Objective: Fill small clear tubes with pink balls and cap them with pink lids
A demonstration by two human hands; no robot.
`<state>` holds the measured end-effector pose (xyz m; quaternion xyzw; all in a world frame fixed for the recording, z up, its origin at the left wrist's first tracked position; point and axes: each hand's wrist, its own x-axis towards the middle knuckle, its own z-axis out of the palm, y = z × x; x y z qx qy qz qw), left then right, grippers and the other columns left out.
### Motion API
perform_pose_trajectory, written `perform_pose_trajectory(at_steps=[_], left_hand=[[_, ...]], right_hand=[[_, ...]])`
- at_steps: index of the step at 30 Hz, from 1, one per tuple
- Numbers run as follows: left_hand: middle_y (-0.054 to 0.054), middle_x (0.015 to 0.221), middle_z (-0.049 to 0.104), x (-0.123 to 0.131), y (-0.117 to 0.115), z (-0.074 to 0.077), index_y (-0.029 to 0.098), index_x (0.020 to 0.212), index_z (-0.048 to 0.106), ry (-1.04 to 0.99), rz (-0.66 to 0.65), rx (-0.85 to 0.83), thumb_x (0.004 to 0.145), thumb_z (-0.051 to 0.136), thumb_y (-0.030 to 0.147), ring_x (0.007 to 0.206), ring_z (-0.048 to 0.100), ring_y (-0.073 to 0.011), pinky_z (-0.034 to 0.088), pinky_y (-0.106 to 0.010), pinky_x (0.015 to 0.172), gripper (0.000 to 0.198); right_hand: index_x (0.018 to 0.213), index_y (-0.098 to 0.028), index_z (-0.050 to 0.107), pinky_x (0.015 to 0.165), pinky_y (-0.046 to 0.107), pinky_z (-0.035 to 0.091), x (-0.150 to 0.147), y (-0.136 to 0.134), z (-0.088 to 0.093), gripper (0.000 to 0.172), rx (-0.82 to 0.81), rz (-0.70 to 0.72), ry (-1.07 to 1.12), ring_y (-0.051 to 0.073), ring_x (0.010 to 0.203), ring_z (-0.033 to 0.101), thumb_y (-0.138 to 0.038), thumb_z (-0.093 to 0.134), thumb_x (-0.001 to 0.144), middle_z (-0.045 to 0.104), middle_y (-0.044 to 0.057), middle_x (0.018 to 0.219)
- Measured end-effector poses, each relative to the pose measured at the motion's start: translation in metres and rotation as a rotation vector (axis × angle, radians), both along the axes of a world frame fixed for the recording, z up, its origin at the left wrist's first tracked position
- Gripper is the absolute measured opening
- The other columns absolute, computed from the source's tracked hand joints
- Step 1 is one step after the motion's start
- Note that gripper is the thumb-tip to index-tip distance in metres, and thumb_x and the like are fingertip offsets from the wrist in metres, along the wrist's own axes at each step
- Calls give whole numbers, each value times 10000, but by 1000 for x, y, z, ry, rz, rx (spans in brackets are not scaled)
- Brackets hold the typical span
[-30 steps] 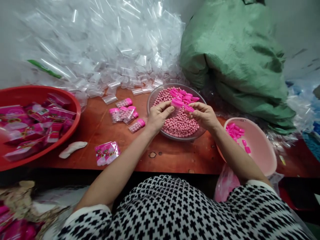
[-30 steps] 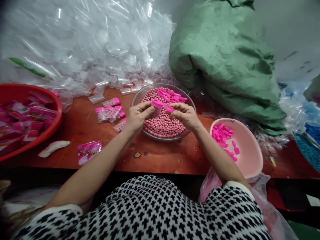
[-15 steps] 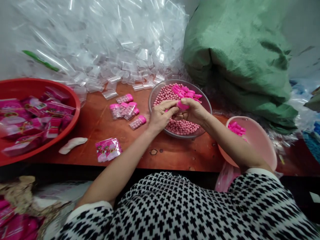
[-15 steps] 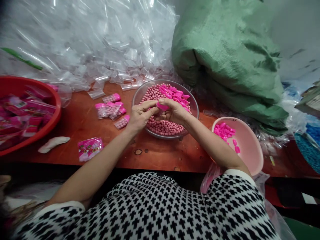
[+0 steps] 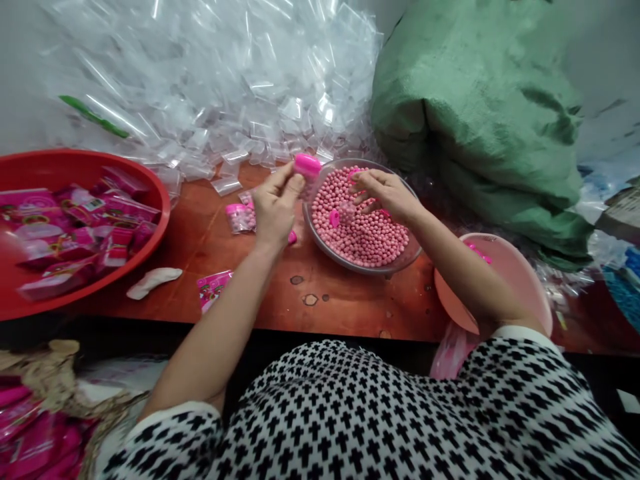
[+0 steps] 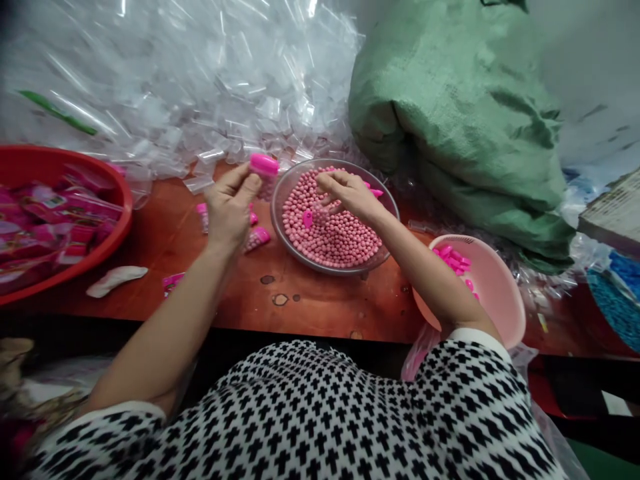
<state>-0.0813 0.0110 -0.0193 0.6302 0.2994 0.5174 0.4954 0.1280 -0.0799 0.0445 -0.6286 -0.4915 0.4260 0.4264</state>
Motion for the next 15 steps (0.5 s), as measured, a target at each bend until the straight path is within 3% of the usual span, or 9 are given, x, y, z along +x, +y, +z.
perform_pose_trajectory(at_steps=[3, 6, 9, 12, 15], left_hand=[[53, 1077, 790, -31, 31, -18, 229, 1177, 747, 210, 146, 80, 930, 664, 485, 1042, 689, -200, 504, -374, 994, 365], [-3, 901, 782, -48, 50, -43, 215, 1008, 783, 398, 229, 134, 889, 703, 409, 990, 683, -260, 466, -492, 1032, 242], [-69, 1086, 775, -48, 51, -54, 230, 999, 777, 401, 256, 175, 863, 717, 398, 1173, 636, -311, 371, -537, 1144, 224], [-81, 1254, 733, -38, 35, -43, 187, 1149, 750, 364, 237, 265, 905, 649, 439, 1289, 581, -286, 340, -467, 1180, 364], [-76, 1267, 729, -19, 10, -20, 170, 1225, 724, 353, 123, 323, 923, 596, 325, 1226, 624, -255, 419, -418, 1117, 363]], right_hand=[[861, -177, 689, 708, 327, 552, 16, 3, -20, 366, 82, 27, -410, 172, 737, 624, -527, 776, 801, 682, 23, 793], [871, -180, 708, 851, 441, 527, 13, 5, -39, 100, 97, 82, -798, 236, 835, 644, -270, 740, 843, 722, 72, 886], [988, -172, 706, 885, 505, 507, 6, 6, -49, 148, 87, 47, -1014, 307, 944, 652, -182, 713, 841, 714, 154, 1080], [952, -170, 694, 853, 473, 517, 7, 9, -52, 137, 83, 58, -988, 289, 899, 656, -178, 727, 819, 719, 139, 1007], [910, -175, 687, 792, 412, 523, 14, 9, -55, 147, 80, 33, -853, 240, 794, 651, -187, 749, 777, 708, 73, 849]])
